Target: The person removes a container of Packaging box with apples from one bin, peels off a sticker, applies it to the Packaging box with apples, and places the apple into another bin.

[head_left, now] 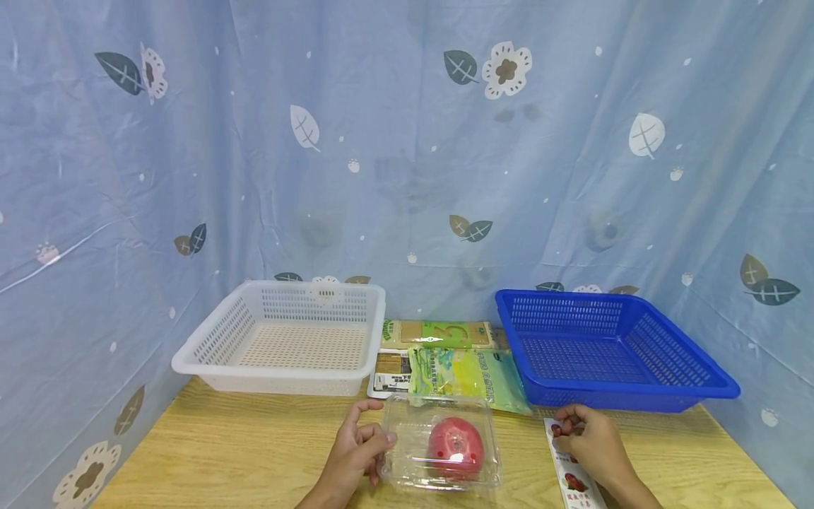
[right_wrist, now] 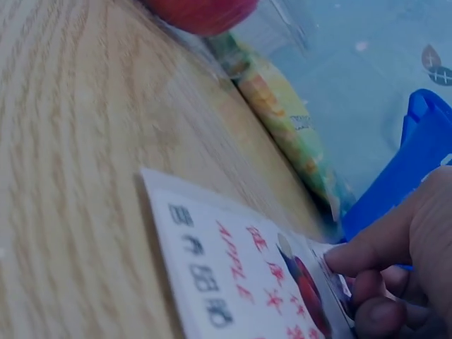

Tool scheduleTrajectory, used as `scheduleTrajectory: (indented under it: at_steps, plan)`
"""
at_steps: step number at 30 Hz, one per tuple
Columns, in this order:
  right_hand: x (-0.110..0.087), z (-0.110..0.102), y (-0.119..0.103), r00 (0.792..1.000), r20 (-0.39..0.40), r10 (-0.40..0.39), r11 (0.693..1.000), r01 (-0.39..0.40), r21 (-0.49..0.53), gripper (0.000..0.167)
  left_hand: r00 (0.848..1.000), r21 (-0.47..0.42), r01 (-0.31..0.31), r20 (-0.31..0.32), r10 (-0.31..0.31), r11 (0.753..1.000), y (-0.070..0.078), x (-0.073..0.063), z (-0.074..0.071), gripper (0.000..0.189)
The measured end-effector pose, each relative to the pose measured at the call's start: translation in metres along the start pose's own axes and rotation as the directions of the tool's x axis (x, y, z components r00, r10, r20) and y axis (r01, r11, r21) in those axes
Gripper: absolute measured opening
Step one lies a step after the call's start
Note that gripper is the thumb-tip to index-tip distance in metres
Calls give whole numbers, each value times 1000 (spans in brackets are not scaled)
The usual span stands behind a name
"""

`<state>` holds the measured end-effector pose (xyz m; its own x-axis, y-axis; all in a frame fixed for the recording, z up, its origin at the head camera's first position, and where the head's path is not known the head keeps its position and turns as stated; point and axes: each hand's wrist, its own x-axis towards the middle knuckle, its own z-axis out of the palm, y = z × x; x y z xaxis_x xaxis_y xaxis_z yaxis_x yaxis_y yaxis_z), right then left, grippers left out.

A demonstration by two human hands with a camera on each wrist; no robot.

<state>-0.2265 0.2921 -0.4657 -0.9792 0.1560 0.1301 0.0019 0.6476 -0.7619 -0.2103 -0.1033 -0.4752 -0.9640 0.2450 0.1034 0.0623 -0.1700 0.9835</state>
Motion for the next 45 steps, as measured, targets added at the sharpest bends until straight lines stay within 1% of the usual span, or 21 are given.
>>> scheduleTrajectory:
  at_steps: [5, 8, 11, 17, 23, 30, 33, 36, 38, 40, 45]
  plan:
    - [3, -2, 2, 1000, 23, 2, 999, -1, -37, 45, 1000, 0, 6, -4, -6, 1000, 0, 1, 0, 60]
    - [4, -4, 3, 999, 46, 6, 999, -4, -39, 50, 1000, 0, 5, -7, -5, 1000, 0, 2, -1, 60]
    - [4, -4, 2, 998, 63, 4, 999, -2, -43, 51, 1000, -2, 7, -8, -7, 1000, 1, 2, -1, 60]
    - [3, -3, 2, 998, 57, -41, 997, 44, -62, 44, 1000, -4, 9, -10, -9, 1000, 1, 2, -1, 60]
    - [2, -2, 3, 998, 40, -56, 996, 59, -73, 36, 1000, 4, 3, -5, -3, 1000, 1, 2, -1, 60]
    - [1, -2, 5, 996, 7, -88, 987, 88, -135, 22, 1000, 7, 5, -1, -5, 1000, 0, 2, 0, 60]
    - [-1, 1, 8, 988, -30, -153, 977, 147, -154, 17, 1000, 3, 13, -4, -13, 1000, 0, 2, -1, 61]
    - [-3, 4, 11, 969, -80, -235, 963, 220, -157, 19, 1000, 3, 13, -6, -13, 1000, 0, 1, -1, 61]
    - [-3, 5, 11, 958, -105, -267, 955, 248, -165, 21, 1000, 6, 11, -5, -11, 1000, 0, 1, 0, 61]
    - [-3, 6, 11, 957, -110, -270, 955, 251, -155, 21, 1000, 9, 8, -4, -8, 1000, 0, 1, 0, 60]
    - [-2, 4, 8, 969, -70, -238, 966, 228, -124, 13, 1000, 11, 6, -2, -6, 1000, 0, 0, 0, 60]
